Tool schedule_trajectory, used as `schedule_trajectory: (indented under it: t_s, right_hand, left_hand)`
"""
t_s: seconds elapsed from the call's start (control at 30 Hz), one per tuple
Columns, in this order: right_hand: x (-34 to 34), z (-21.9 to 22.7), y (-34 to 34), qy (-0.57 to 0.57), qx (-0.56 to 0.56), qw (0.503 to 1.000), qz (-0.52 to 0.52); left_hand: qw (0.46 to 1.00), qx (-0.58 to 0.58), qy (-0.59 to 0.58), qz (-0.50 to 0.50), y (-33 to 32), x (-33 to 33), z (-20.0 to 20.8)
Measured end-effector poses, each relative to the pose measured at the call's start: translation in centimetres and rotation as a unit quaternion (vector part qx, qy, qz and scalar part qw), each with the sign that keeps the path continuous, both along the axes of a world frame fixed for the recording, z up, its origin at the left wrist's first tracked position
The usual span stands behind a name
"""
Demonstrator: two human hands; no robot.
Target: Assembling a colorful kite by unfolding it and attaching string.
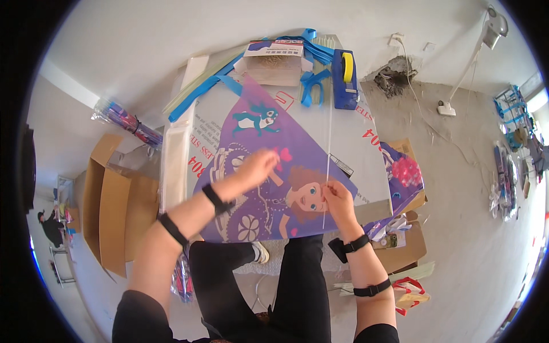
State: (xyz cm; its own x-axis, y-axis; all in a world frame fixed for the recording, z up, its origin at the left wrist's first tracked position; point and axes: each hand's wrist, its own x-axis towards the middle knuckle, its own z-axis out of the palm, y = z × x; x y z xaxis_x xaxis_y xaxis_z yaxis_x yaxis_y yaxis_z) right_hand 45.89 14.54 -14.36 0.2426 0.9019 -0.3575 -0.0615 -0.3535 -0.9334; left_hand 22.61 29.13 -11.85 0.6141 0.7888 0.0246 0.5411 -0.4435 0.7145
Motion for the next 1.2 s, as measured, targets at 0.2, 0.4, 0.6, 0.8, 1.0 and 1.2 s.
schedule_trajectory:
  t_s: [0.2, 0.4, 0.6, 0.8, 1.0, 1.2]
  right_hand:
    - [1.4, -0.1, -0.7, 0.014, -0.035, 0.999, -0.004]
    - [1.0, 1.3, -0.5, 0.035, -0.055, 0.998, 0.015]
    - [0.9, 1.4, -0.8, 0.007, -0.046, 0.999, 0.003]
    - [0.9, 1.4, -0.9, -0.002, -0.043, 0.999, 0.015]
    - [1.1, 1.8, -0.6, -0.024, -0.032, 0.999, 0.031]
    - [0.9, 1.6, -0.7, -0.022, -0.027, 0.999, 0.026]
  left_hand:
    - [0.966, 0.256, 0.035, -0.025, 16.8, 6.3, -0.8]
    - [0.952, 0.274, 0.13, -0.024, 27.3, 10.1, -3.7]
    - [0.937, 0.301, 0.177, 0.013, 29.4, 13.5, -5.5]
    - [0.908, 0.322, 0.259, 0.067, 30.4, 13.8, -6.4]
    - [0.901, 0.319, 0.284, 0.078, 30.2, 13.6, -6.4]
    - [0.893, 0.336, 0.291, 0.07, 29.9, 13.3, -5.8]
